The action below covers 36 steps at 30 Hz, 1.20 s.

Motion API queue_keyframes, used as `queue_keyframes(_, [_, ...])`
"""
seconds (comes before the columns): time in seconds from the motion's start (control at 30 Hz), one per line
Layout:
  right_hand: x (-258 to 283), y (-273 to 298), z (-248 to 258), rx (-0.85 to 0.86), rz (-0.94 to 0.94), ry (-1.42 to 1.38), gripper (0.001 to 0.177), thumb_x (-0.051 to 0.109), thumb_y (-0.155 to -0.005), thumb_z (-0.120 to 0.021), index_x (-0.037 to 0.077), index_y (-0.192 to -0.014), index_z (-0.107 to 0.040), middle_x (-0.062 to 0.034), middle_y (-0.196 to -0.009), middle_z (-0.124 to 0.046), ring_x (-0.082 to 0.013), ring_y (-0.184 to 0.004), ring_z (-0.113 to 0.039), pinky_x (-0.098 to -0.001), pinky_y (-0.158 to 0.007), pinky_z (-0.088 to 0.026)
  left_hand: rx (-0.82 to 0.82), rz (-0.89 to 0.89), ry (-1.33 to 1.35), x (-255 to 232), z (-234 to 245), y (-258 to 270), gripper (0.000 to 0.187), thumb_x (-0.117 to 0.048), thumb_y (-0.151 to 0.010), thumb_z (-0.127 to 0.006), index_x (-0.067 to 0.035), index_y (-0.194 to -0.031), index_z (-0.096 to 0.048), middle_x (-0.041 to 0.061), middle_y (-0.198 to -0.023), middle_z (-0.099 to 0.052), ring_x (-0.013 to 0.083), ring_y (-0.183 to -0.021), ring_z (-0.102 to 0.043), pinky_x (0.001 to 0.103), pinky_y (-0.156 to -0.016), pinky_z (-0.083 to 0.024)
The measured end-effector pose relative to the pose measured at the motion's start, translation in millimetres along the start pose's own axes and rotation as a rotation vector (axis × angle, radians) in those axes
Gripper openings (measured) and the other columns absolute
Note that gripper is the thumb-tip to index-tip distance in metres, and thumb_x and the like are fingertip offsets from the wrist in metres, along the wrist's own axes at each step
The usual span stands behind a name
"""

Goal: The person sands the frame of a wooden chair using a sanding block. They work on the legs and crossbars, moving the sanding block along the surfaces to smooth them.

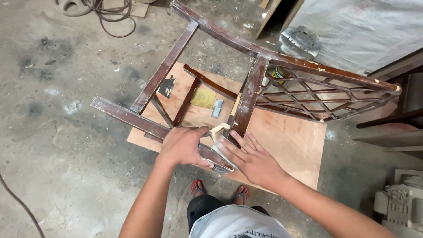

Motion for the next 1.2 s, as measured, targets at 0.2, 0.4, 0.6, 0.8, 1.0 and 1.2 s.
queue_keyframes(0.2, [6.6,11.6,8.1,0.027,-0.024,-0.01,0.058,0.018,-0.095,-0.045,0.016,-0.153,-0.045,-0.0021,-0.166,-0.037,-0.0349,-0.157,-0.02,-0.0611,-0.122,-0.016,-0.007,0.0,0.007,5.1,-5.9,-2.4,0.11,-0.074,-0.05,-0.079,-0.024,-0.144,-0.054,0.012,-0.106,-0.078,0.0325,-0.11,-0.071,0.049,-0.095,-0.054])
queue_keyframes(0.4, [11.6,34.8,9.7,0.071,-0.062,0.081,0.067,0.02,-0.091,-0.045,0.02,-0.157,-0.037,0.0024,-0.168,-0.032,-0.033,-0.157,-0.019,-0.0589,-0.123,-0.018,-0.01,-0.012,0.022,3.5,0.0,-1.7,0.107,-0.075,-0.051,-0.078,-0.022,-0.141,-0.057,0.016,-0.102,-0.078,0.0353,-0.108,-0.072,0.05,-0.093,-0.055])
queue_keyframes(0.6, [17.6,4.9,9.4,0.075,-0.111,0.075,0.067,0.018,-0.093,-0.044,0.021,-0.16,-0.034,0.002,-0.169,-0.029,-0.033,-0.157,-0.018,-0.0587,-0.122,-0.019,0.006,-0.005,0.003,0.4,4.4,-0.6,0.103,-0.067,-0.053,-0.082,-0.022,-0.143,-0.056,0.016,-0.1,-0.078,0.0353,-0.108,-0.072,0.05,-0.091,-0.055])
queue_keyframes(0.8, [17.3,9.1,8.8,0.126,-0.142,0.049,0.075,0.016,-0.089,-0.047,0.021,-0.161,-0.031,0.0033,-0.169,-0.028,-0.0337,-0.157,-0.017,-0.059,-0.122,-0.018,0.01,0.003,0.032,1.5,2.6,-0.3,0.104,-0.063,-0.052,-0.083,-0.022,-0.144,-0.055,0.014,-0.105,-0.077,0.035,-0.109,-0.072,0.05,-0.092,-0.055])
queue_keyframes(1.0, [30.7,25.8,23.1,0.119,-0.106,0.253,0.082,0.016,-0.082,-0.049,0.015,-0.162,-0.027,-0.0051,-0.169,-0.028,-0.0361,-0.152,-0.03,-0.0557,-0.12,-0.025,-0.043,-0.03,-0.085,6.3,-8.9,-4.8,0.11,-0.077,-0.051,-0.086,-0.025,-0.142,-0.052,0.013,-0.102,-0.077,0.0407,-0.099,-0.07,0.051,-0.078,-0.054])
queue_keyframes(1.2, [27.4,5.1,19.1,0.119,-0.131,0.244,0.075,0.019,-0.087,-0.048,0.016,-0.161,-0.031,-0.0025,-0.17,-0.027,-0.036,-0.154,-0.027,-0.0573,-0.121,-0.024,-0.059,-0.032,-0.092,8.3,-12.7,-7.1,0.105,-0.072,-0.051,-0.087,-0.023,-0.138,-0.054,0.015,-0.093,-0.077,0.0413,-0.091,-0.072,0.053,-0.071,-0.055])
Point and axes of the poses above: each hand's wrist, its own y-axis away from the middle knuckle, its own z-axis out of the back of the hand, x = y × z, the point moved 1 cm from there along -y, towards the middle knuckle
